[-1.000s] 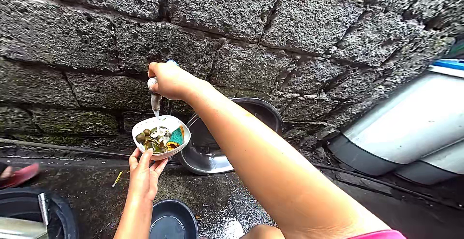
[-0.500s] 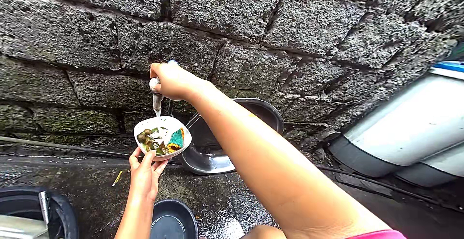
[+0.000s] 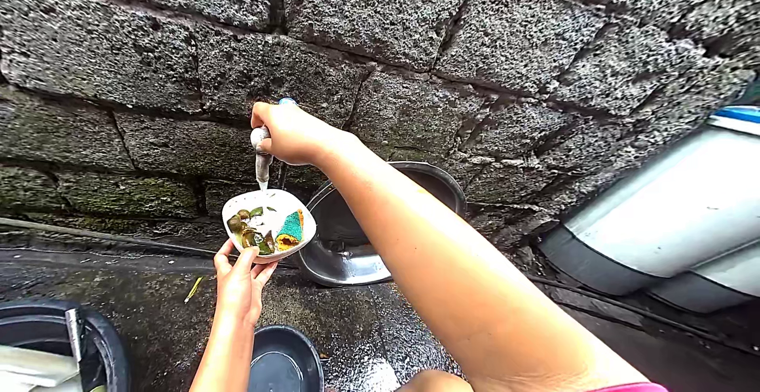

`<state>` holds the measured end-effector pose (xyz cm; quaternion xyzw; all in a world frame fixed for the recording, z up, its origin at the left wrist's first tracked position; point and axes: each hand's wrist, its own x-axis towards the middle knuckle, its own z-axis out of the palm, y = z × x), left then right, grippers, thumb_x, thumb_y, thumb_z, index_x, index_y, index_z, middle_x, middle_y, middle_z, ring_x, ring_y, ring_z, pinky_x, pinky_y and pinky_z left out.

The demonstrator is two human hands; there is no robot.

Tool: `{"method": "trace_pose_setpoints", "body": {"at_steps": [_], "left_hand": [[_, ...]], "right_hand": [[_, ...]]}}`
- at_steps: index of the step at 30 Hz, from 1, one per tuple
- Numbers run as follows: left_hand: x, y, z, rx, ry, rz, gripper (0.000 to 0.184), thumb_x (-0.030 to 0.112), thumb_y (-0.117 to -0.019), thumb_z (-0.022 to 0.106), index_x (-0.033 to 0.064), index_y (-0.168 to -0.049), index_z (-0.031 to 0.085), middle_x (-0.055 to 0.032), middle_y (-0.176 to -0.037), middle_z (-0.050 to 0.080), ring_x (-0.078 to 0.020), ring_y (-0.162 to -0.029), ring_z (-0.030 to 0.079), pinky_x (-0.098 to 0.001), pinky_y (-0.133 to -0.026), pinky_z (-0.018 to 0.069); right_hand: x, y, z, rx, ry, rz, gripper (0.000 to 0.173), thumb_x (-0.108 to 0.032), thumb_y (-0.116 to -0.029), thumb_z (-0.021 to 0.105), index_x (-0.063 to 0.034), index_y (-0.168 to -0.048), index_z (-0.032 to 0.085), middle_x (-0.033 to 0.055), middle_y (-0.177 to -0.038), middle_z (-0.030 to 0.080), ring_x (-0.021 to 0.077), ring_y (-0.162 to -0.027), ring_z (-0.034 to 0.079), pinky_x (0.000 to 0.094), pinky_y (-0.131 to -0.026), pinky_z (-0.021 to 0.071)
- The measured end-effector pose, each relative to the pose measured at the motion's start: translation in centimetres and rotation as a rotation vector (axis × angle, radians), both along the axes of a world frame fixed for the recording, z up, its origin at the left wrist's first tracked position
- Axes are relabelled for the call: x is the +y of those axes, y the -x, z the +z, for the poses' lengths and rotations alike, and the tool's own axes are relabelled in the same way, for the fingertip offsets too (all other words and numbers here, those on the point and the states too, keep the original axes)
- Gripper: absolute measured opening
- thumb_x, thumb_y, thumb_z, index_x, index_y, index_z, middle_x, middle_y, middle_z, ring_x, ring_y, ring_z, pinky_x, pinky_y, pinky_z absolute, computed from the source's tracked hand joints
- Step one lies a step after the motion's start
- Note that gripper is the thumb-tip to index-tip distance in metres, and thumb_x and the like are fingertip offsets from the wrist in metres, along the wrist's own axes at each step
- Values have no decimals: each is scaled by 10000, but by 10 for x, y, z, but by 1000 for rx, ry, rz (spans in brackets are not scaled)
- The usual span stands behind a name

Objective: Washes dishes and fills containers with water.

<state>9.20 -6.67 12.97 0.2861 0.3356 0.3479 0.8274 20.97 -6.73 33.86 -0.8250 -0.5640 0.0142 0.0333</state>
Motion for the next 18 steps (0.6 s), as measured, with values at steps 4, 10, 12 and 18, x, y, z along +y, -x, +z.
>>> {"method": "trace_pose_setpoints", "body": {"at_steps": [4, 10, 12, 18], "left_hand": [[0, -1, 0, 3, 10, 1, 545, 51, -1038, 499, 165, -1530, 293, -232, -1402, 462, -366, -1149, 609, -480, -902, 555], [0, 0, 0, 4, 19, -7, 555, 49, -1035, 499, 170, -1534, 289, -237, -1418, 451, -373, -1155, 603, -482, -904, 551], [1, 0, -1, 5, 17, -8, 557, 52, -1035, 498, 173, -1535, 285, -236, -1415, 453, -373, -1150, 608, -476, -901, 554], [5, 1, 1, -14, 42, -17, 552, 44, -1033, 490, 171, -1532, 290, -249, -1431, 441, -389, -1184, 586, -492, -915, 544]], "right_hand": [[-1, -1, -3, 26, -19, 13, 351, -88, -1024, 596, -16, -1361, 531, 205, -1225, 652, 327, -1158, 643, 499, -978, 503], [-4, 1, -2, 12, -16, 17, 342, -66, -1024, 584, -32, -1361, 539, 208, -1224, 655, 340, -1160, 643, 504, -977, 502], [-5, 2, -3, 0, -15, 20, 332, -73, -1029, 581, -35, -1357, 545, 204, -1217, 659, 339, -1158, 644, 501, -978, 501], [-4, -2, -3, -137, 0, 76, 306, -94, -1036, 576, -9, -1331, 582, 220, -1189, 673, 374, -1160, 646, 533, -995, 493]]}}
